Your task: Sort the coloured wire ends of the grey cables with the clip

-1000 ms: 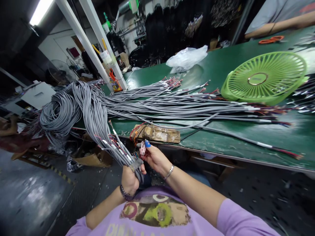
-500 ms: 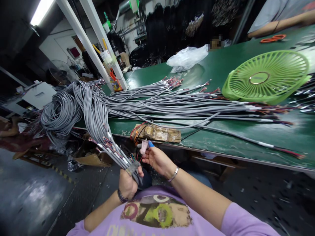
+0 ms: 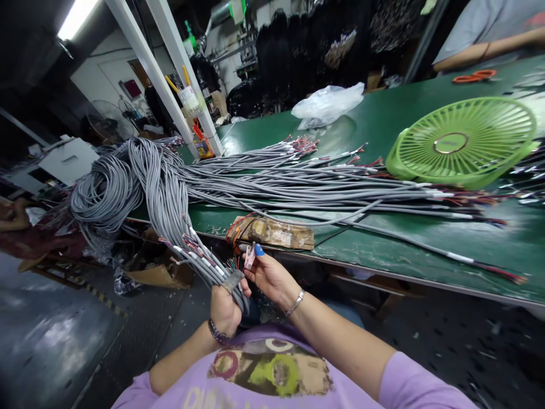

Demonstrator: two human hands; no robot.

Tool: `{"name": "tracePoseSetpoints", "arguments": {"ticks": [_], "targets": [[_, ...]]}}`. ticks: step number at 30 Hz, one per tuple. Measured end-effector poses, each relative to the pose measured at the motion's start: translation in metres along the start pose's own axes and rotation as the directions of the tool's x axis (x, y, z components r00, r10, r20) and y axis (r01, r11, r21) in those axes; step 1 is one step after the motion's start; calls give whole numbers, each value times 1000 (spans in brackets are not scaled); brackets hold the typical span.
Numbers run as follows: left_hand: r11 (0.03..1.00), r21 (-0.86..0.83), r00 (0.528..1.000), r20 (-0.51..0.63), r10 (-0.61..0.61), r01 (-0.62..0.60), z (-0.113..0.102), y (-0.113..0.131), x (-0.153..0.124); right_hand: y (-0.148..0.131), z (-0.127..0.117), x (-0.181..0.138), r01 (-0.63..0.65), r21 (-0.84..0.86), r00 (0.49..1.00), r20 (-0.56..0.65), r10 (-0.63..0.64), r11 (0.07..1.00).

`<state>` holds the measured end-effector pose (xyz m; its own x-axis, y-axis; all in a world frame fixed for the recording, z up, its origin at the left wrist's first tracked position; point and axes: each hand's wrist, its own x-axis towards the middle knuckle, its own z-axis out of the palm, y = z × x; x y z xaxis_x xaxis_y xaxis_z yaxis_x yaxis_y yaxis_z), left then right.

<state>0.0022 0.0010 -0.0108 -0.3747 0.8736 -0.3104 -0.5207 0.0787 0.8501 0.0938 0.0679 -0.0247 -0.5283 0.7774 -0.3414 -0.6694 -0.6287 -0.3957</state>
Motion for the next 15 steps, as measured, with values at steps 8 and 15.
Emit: {"name": "tracePoseSetpoints", "arguments": {"ticks": [8, 15], "targets": [[999, 45, 1000, -20, -18, 19, -3, -7, 0, 1, 3, 0, 32, -15, 999, -4, -32, 999], [999, 48, 1000, 16, -2, 1, -10, -6, -6, 2, -7, -4, 20, -53, 998, 58, -17, 998]]}}
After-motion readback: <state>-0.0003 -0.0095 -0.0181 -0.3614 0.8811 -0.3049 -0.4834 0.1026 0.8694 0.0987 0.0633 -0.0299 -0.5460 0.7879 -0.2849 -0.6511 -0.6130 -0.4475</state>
